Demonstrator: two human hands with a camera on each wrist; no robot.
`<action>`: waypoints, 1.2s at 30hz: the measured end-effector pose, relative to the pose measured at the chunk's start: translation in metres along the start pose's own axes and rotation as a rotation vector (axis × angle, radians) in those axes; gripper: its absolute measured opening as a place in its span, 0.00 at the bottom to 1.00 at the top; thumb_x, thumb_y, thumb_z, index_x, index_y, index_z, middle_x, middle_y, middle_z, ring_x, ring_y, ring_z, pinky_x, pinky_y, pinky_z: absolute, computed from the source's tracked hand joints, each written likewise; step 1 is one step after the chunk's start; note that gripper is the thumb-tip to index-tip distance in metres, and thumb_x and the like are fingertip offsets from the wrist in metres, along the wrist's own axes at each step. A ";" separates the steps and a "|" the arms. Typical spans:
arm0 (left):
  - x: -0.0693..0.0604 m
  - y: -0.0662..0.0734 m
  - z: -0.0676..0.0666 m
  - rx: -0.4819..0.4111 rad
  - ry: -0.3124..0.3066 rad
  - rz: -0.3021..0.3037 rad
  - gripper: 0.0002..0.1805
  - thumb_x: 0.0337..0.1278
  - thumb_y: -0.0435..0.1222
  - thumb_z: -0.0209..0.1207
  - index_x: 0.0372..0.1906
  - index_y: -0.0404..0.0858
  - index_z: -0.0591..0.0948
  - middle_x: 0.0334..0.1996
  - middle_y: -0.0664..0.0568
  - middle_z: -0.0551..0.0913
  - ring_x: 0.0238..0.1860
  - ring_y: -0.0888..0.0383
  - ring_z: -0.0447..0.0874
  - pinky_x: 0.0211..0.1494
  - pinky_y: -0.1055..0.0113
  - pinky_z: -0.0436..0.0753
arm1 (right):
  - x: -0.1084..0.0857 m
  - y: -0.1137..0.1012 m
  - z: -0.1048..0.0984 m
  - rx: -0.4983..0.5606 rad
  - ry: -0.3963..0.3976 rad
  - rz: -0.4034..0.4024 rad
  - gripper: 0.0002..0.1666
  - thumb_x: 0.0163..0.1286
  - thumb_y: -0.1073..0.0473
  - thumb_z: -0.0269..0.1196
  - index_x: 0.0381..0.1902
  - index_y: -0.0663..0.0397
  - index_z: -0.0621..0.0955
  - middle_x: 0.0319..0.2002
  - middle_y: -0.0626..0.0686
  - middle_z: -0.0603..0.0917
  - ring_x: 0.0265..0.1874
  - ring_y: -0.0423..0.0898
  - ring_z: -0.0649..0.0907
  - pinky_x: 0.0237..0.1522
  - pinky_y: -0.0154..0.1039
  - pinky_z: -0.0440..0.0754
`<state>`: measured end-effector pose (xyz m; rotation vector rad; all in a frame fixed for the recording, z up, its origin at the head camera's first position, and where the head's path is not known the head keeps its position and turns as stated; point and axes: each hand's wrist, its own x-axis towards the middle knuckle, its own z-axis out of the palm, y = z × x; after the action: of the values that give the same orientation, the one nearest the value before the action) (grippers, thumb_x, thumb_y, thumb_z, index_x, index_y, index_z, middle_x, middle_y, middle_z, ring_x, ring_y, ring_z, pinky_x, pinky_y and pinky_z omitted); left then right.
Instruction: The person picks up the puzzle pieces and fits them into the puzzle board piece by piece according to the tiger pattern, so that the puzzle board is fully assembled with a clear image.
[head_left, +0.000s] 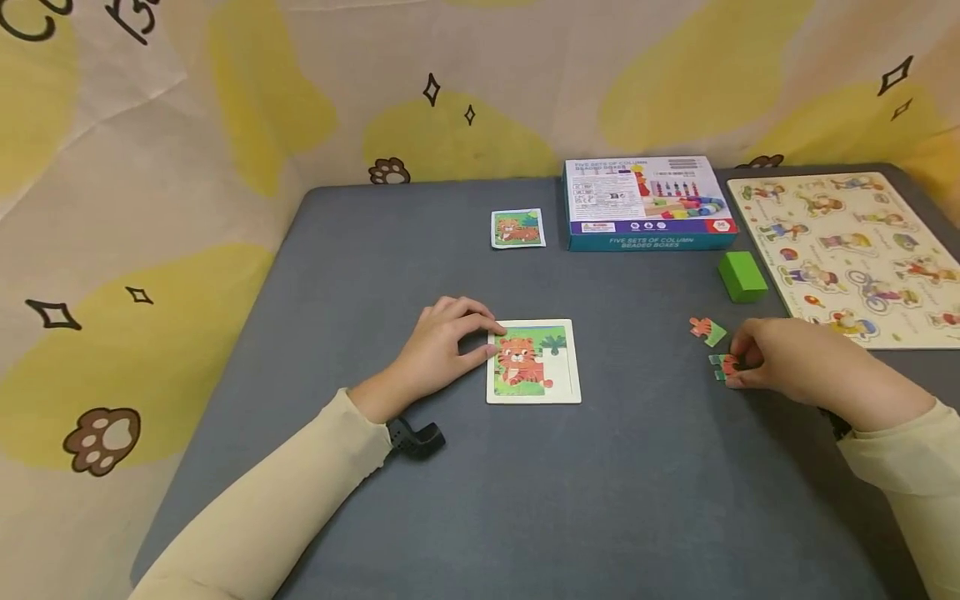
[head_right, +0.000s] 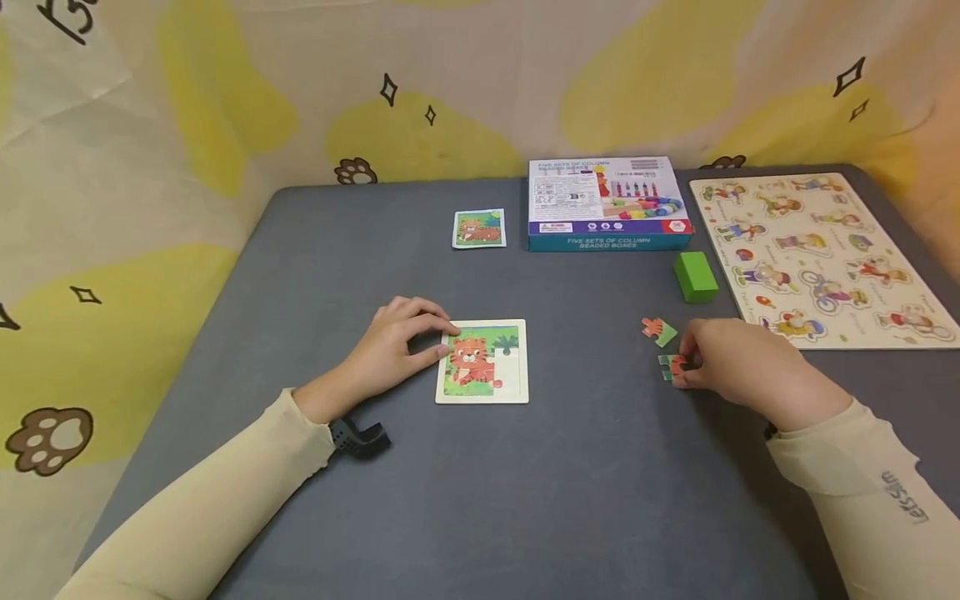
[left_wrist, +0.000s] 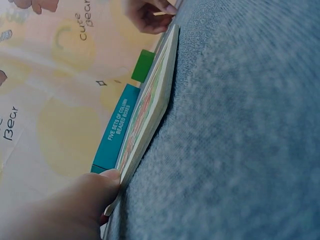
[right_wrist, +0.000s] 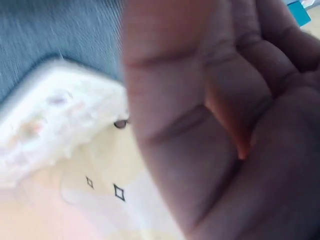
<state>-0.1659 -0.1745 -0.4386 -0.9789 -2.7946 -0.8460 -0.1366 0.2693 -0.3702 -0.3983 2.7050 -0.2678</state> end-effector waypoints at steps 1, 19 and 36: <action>0.000 0.000 0.000 0.001 0.000 -0.001 0.14 0.69 0.43 0.69 0.56 0.50 0.89 0.58 0.54 0.79 0.60 0.51 0.71 0.62 0.49 0.66 | 0.001 0.000 0.001 0.015 0.009 -0.013 0.23 0.61 0.54 0.79 0.40 0.64 0.80 0.30 0.48 0.82 0.29 0.46 0.79 0.32 0.47 0.77; 0.000 -0.001 0.001 0.007 -0.001 0.005 0.14 0.69 0.44 0.69 0.56 0.50 0.89 0.58 0.55 0.79 0.60 0.51 0.71 0.61 0.49 0.66 | 0.016 -0.061 -0.003 0.214 0.157 -0.301 0.11 0.69 0.68 0.72 0.46 0.50 0.86 0.34 0.43 0.80 0.35 0.44 0.77 0.35 0.38 0.76; 0.001 -0.001 -0.001 0.026 -0.003 0.003 0.14 0.69 0.44 0.69 0.56 0.51 0.89 0.58 0.55 0.80 0.60 0.52 0.72 0.61 0.50 0.68 | 0.065 -0.143 0.018 0.433 0.146 -0.275 0.09 0.64 0.63 0.77 0.37 0.51 0.87 0.30 0.48 0.84 0.29 0.46 0.80 0.33 0.42 0.77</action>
<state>-0.1670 -0.1751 -0.4382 -0.9812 -2.7981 -0.8071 -0.1524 0.1122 -0.3745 -0.6355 2.6215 -0.9708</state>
